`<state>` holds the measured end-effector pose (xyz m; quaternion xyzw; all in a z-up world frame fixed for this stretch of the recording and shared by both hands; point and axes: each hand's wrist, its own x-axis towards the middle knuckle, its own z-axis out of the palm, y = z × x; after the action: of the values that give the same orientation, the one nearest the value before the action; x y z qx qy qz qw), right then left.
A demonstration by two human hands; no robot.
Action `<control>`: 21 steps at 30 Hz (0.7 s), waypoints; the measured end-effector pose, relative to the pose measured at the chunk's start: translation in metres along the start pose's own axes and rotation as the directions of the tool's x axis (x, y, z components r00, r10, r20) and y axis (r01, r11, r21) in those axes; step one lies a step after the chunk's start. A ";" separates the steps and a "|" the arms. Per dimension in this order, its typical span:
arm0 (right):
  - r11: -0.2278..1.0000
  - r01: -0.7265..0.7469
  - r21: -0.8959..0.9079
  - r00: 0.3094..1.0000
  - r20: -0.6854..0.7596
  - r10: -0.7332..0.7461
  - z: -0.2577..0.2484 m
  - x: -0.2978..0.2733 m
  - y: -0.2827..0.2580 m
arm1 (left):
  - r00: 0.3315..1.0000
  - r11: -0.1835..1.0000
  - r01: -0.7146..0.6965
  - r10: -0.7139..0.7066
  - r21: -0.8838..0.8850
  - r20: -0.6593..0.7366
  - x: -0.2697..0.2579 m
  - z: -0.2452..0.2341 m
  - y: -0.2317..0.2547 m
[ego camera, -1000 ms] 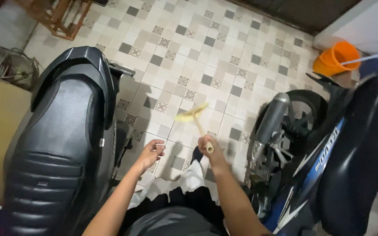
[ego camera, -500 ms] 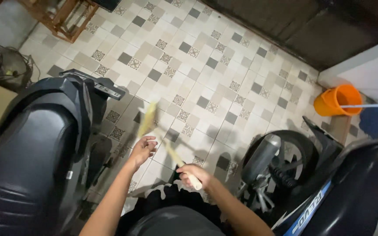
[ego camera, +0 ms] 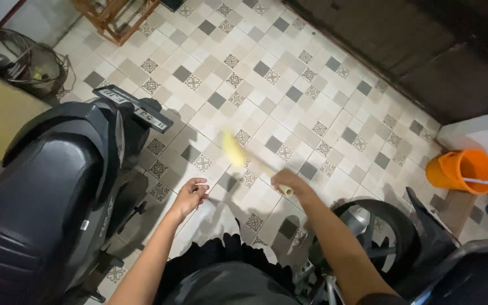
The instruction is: The recorder prepares cleaning supplies and then uses a broom and dustpan to clean a tiled floor area around motorcycles and storage.
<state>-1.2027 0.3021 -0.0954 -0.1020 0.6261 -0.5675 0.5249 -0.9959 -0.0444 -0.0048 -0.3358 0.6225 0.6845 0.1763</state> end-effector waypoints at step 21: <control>0.670 -0.559 0.489 0.829 0.325 0.455 0.061 0.143 -0.043 | 0.990 0.996 -0.067 0.058 0.065 0.131 0.200 0.032 0.184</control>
<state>-1.2370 0.1475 -0.1259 0.1869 0.3837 -0.5459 0.7210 -1.2674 -0.0783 -0.0060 -0.2651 0.6434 0.6879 0.2062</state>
